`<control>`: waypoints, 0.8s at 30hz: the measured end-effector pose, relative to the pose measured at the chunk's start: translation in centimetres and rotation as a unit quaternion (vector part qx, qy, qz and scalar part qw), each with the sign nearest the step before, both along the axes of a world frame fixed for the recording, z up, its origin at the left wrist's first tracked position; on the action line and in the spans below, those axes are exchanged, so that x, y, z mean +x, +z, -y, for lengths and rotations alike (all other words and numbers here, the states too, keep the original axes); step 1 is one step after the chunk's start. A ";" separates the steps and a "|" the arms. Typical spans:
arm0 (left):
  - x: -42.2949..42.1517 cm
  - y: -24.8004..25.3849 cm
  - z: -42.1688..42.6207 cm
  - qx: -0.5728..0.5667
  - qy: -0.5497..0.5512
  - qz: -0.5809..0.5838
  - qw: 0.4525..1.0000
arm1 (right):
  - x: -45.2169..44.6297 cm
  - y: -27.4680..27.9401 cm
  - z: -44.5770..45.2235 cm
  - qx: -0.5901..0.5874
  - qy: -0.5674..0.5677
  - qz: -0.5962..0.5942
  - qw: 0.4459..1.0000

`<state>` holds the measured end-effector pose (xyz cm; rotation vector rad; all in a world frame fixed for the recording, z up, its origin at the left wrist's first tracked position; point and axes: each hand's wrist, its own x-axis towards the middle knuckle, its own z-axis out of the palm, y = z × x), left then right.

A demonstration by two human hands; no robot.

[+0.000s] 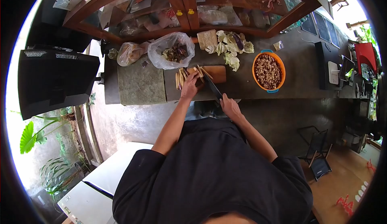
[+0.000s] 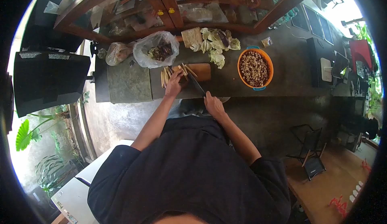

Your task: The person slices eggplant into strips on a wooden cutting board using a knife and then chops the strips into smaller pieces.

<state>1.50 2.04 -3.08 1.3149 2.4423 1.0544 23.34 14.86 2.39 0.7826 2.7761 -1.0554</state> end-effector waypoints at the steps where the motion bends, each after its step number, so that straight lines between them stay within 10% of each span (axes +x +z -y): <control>1: 0.0 -0.2 -0.1 0.017 -0.001 0.008 1.000 | -0.4 0.1 0.0 -0.003 -0.003 -0.002 1.000; 24: 1.4 2.9 0.2 -0.024 0.055 -0.025 0.998 | -2.5 1.4 0.6 -0.065 -0.031 0.000 0.997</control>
